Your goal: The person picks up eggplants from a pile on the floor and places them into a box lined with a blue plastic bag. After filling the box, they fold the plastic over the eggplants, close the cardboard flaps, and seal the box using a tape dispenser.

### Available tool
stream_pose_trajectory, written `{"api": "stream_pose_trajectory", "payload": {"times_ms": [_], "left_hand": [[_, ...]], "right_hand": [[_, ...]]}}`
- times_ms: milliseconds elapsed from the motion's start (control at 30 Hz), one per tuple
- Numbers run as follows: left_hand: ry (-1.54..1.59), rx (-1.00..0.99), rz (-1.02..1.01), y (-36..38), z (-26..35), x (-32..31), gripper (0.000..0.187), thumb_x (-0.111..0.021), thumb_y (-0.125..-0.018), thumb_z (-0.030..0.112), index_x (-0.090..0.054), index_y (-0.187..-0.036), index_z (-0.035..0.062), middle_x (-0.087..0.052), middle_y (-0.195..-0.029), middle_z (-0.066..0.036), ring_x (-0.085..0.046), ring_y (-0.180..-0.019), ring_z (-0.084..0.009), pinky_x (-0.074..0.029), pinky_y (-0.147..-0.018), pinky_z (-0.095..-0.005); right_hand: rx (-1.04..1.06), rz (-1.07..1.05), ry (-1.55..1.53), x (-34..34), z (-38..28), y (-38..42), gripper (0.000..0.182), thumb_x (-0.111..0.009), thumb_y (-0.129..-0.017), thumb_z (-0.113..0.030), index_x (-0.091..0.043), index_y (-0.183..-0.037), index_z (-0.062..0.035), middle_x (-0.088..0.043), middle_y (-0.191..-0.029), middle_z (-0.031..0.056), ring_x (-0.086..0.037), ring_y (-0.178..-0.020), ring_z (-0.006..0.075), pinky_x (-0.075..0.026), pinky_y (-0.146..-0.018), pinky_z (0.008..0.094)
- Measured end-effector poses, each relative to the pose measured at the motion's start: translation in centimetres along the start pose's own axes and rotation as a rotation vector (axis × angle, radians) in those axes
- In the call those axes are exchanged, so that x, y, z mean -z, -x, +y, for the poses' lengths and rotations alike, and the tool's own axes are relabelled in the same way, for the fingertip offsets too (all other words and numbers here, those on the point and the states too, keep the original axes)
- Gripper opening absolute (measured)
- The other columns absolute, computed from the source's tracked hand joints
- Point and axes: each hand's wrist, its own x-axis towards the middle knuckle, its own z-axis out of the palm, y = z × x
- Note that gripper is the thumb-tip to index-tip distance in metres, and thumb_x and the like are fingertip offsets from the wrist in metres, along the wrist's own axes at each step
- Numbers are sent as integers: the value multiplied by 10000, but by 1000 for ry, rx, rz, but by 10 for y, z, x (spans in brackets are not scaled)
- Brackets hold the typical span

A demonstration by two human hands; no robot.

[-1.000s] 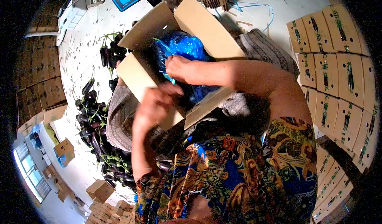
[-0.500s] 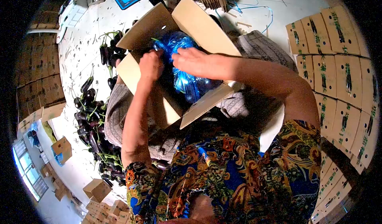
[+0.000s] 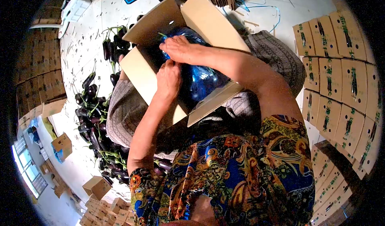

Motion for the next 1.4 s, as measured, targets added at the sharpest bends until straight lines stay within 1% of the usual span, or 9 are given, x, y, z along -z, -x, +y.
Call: {"api": "stream_pose_trajectory", "payload": {"times_ms": [167, 667, 833, 967, 1067, 1133, 1200, 1267, 1400], "left_hand": [[-130, 127, -77, -29, -7, 14, 115, -611, -786, 109, -698, -839, 55, -642, -949, -170, -653, -876, -336, -552, -721, -417], [107, 296, -78, -52, -20, 10, 202, -547, -830, 102, -635, -996, 27, -653, -1012, -216, -651, -915, -401, -529, -790, -447], [32, 118, -25, -40, -29, -4, 271, -604, -783, 100, -618, -1052, 62, -563, -1124, -174, -549, -1038, -377, -497, -856, -453], [-153, 95, -110, -49, -24, -3, 220, -627, -800, 159, -674, -1004, 91, -522, -1198, -106, -479, -1136, -323, -459, -900, -492], [-165, 118, -187, -68, -30, -6, 211, -584, -839, 194, -712, -983, 108, -555, -1226, -113, -496, -1173, -319, -444, -927, -487], [-141, 146, -229, -79, -37, -9, 231, -570, -849, 196, -707, -1008, 101, -561, -1238, -123, -507, -1175, -325, -445, -933, -475], [-122, 118, -296, -78, -38, 1, 289, -561, -843, 153, -665, -1101, 75, -559, -1244, -155, -513, -1178, -351, -454, -942, -449], [-69, 133, -282, -66, -33, 23, 356, -574, -819, 107, -614, -1171, 76, -550, -1233, -189, -496, -1177, -386, -444, -949, -439], [-209, -110, 768, -40, -34, 82, 488, -639, -777, 96, -534, -1253, 97, -505, -1228, -200, -456, -1148, -387, -409, -893, -470]], "right_hand": [[10, 168, -110, 49, 32, 6, 258, -544, -754, -46, -634, -996, -54, -656, -904, 191, -632, -886, 380, -513, -753, 470], [125, 279, 37, -6, 29, 3, 171, -602, -733, -26, -689, -866, -87, -633, -873, 131, -622, -859, 320, -436, -757, 443], [120, 100, 170, -13, 31, -20, 212, -616, -776, -81, -730, -941, -150, -611, -1019, 88, -519, -1088, 246, -372, -842, 429], [189, 0, -80, 23, 50, -8, 349, -591, -816, -136, -613, -1146, -27, -585, -1137, 168, -528, -1082, 363, -392, -967, 420], [286, 109, -1, 37, 50, 28, 357, -620, -812, -186, -595, -1123, -12, -583, -1135, 148, -517, -1100, 339, -404, -958, 417], [212, -161, 201, 27, 31, 47, 332, -624, -817, -210, -600, -1094, -28, -579, -1130, 119, -481, -1167, 307, -395, -949, 425], [391, 183, 264, -10, 40, 61, 339, -600, -851, -256, -591, -1116, -44, -569, -1168, 79, -370, -1275, 253, -322, -966, 480], [255, 9, 278, -5, 34, 54, 354, -577, -870, -273, -578, -1147, -53, -561, -1200, 75, -365, -1274, 253, -305, -965, 510], [194, 26, 227, -22, 42, 46, 318, -552, -889, -285, -594, -1119, -70, -566, -1162, 73, -366, -1265, 288, -304, -955, 523]]}}
